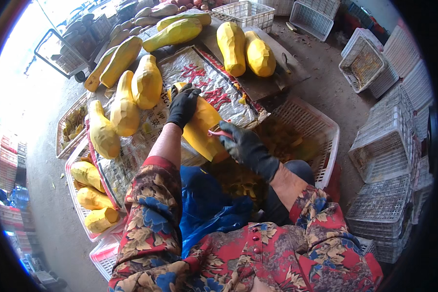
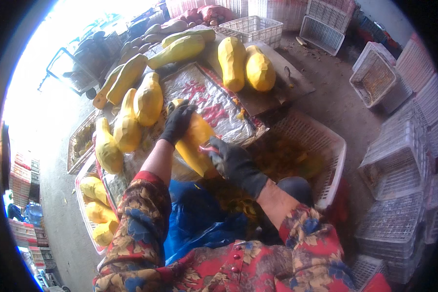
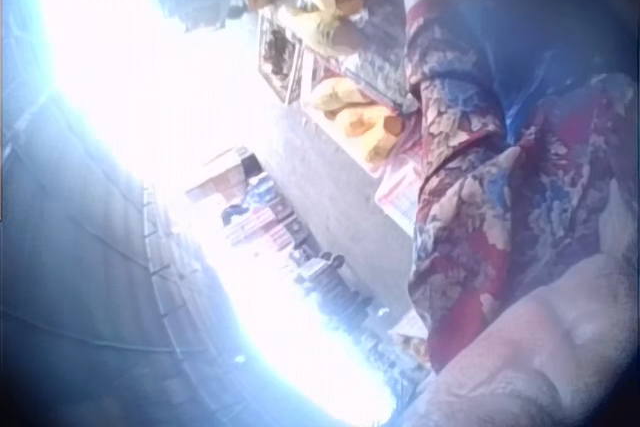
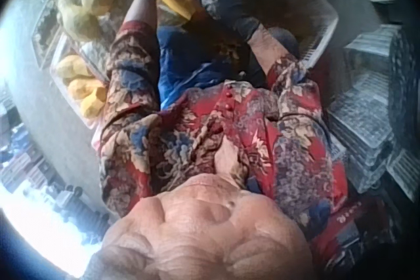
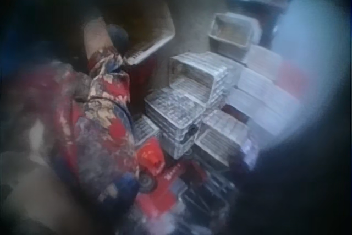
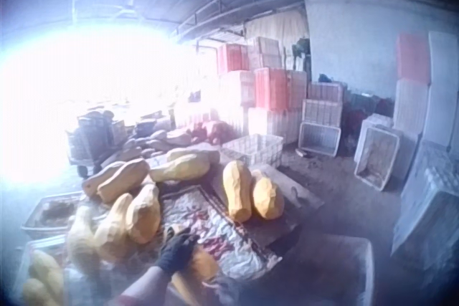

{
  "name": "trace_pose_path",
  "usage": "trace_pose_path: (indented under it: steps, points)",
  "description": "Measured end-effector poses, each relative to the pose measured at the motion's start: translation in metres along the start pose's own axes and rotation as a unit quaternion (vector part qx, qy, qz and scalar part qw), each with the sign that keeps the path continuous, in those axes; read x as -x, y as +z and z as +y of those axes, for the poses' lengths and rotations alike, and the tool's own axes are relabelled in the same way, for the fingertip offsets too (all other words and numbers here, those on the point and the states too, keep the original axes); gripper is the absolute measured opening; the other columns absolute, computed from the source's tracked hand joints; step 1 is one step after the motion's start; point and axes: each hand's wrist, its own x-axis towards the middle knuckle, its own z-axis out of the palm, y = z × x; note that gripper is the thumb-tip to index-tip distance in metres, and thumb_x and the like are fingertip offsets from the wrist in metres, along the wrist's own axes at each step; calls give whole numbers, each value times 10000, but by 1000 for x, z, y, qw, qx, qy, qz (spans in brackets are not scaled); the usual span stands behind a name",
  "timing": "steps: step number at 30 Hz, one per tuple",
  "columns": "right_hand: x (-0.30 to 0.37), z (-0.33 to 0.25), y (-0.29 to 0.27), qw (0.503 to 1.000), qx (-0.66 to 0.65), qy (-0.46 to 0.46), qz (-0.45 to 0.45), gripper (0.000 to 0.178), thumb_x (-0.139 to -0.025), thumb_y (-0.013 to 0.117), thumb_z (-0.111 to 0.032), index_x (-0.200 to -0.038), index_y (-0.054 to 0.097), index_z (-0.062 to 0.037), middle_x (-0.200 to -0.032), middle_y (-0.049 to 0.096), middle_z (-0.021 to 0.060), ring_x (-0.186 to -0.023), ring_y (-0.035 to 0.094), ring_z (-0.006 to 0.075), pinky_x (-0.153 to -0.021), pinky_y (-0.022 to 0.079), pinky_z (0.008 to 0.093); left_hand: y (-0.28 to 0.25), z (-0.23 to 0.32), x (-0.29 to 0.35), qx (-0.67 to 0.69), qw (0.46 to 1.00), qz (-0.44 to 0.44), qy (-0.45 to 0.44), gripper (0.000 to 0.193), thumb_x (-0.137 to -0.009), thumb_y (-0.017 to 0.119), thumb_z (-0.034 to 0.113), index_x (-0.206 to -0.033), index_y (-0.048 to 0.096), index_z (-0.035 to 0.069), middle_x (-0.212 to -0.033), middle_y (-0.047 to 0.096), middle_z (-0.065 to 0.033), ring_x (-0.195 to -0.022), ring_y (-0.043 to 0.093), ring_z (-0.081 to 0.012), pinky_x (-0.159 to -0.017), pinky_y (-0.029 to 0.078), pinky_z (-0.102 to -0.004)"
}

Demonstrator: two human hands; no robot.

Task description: The person peels several large yellow papayas using a knife, removing the skin in long strips and placing the peeled fruit into a white basket. The person works at a low table in a market setting, handling each papaya one at a time.

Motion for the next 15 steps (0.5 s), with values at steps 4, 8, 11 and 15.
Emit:
trace_pose_path:
  steps: [4,8,11,15]
  points:
    - [74,-3,-8,996,37,38,-70,414,-921,612,-138,-1322,532,-73,-1087,655,220,-977,656,356,-824,526,407,-4,3,3,-11,1000,7,-11,287,-930,454,144,-1116,672,129,-1231,650,-88,-1314,479,-282,-1125,282,-460]
    - [132,-9,-17,970,15,190,-152,486,-893,643,-164,-1348,508,-64,-1112,648,220,-1014,643,366,-846,523,403,-4,5,3,-7,1000,2,4,305,-948,427,161,-1121,676,136,-1244,642,-99,-1316,477,-288,-1124,291,-448]
    - [116,-12,-25,977,-70,176,-97,512,-893,650,-187,-1365,495,-61,-1110,651,219,-1013,645,370,-840,524,400,-3,7,1,51,998,12,-44,300,-948,430,164,-1122,674,136,-1233,645,-109,-1315,478,-293,-1112,317,-425]
    - [37,-16,-21,1000,10,-22,5,512,-904,642,-187,-1375,489,-61,-1081,653,222,-960,655,376,-807,528,412,-6,11,-3,2,999,-30,-43,294,-913,475,123,-1143,658,134,-1307,595,-145,-1307,485,-308,-1095,351,-407]
